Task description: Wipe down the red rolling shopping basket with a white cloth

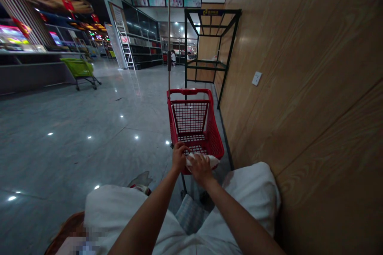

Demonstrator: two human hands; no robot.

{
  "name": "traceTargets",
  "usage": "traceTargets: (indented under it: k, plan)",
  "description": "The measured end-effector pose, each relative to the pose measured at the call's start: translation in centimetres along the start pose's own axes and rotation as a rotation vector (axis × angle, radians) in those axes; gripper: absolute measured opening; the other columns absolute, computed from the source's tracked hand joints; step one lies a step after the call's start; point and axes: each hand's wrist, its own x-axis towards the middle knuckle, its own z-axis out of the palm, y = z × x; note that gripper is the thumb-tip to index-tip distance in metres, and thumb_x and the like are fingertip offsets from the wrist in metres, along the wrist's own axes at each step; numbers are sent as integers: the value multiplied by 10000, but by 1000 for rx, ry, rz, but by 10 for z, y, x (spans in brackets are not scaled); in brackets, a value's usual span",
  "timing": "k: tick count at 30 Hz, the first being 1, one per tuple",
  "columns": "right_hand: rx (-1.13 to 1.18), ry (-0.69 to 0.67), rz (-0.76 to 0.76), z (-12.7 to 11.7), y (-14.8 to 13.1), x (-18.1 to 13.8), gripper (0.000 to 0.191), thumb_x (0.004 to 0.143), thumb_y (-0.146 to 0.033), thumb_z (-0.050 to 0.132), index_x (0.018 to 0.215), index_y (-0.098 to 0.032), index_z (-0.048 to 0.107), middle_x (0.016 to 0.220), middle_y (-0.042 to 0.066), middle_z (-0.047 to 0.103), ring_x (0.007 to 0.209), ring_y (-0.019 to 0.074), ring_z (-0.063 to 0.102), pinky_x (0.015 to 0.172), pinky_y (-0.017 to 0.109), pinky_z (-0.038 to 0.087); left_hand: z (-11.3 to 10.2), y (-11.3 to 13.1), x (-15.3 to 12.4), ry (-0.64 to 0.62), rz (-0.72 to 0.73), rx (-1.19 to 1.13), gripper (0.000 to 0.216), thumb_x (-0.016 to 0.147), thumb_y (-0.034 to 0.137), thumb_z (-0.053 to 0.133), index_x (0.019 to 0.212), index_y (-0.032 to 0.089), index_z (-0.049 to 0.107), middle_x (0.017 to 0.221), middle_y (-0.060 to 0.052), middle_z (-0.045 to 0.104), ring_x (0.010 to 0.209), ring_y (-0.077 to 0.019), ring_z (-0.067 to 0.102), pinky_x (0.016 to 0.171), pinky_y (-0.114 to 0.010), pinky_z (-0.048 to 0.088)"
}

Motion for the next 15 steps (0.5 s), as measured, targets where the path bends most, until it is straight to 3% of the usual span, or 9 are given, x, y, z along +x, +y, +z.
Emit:
traceTargets:
  k: [6, 9, 11, 15]
  plan:
    - [3, -11, -133, -27, 79, -15, 339, 845, -315, 592, 1180, -282, 548, 1154, 45, 587, 1047, 198, 498, 959, 348, 313, -9, -3, 0, -10, 37, -15, 328, 616, 28, 384, 644, 198, 664, 984, -38, 509, 1004, -173, 507, 956, -361, 423]
    - [-33, -3, -131, -34, 99, -19, 322, 832, -295, 605, 1150, -260, 567, 1157, 54, 583, 1075, 202, 485, 995, 365, 290, -5, -2, 0, 12, 35, -12, 323, 616, 33, 385, 636, 200, 661, 970, -37, 511, 985, -173, 508, 949, -360, 424]
    - [-50, 3, -80, -31, 89, -17, 322, 831, -303, 604, 1148, -258, 564, 1171, 61, 572, 1083, 218, 476, 988, 400, 289, -2, 1, 0, 27, 32, -5, 321, 614, 34, 385, 634, 197, 661, 961, -41, 512, 978, -177, 509, 947, -366, 423]
    - [-28, -21, -26, -11, 32, -3, 351, 835, -328, 598, 1177, -276, 537, 1143, 70, 570, 1045, 234, 481, 934, 426, 315, -1, 4, 0, 31, 13, 7, 311, 605, 38, 396, 636, 197, 662, 946, -44, 518, 960, -183, 517, 930, -369, 436]
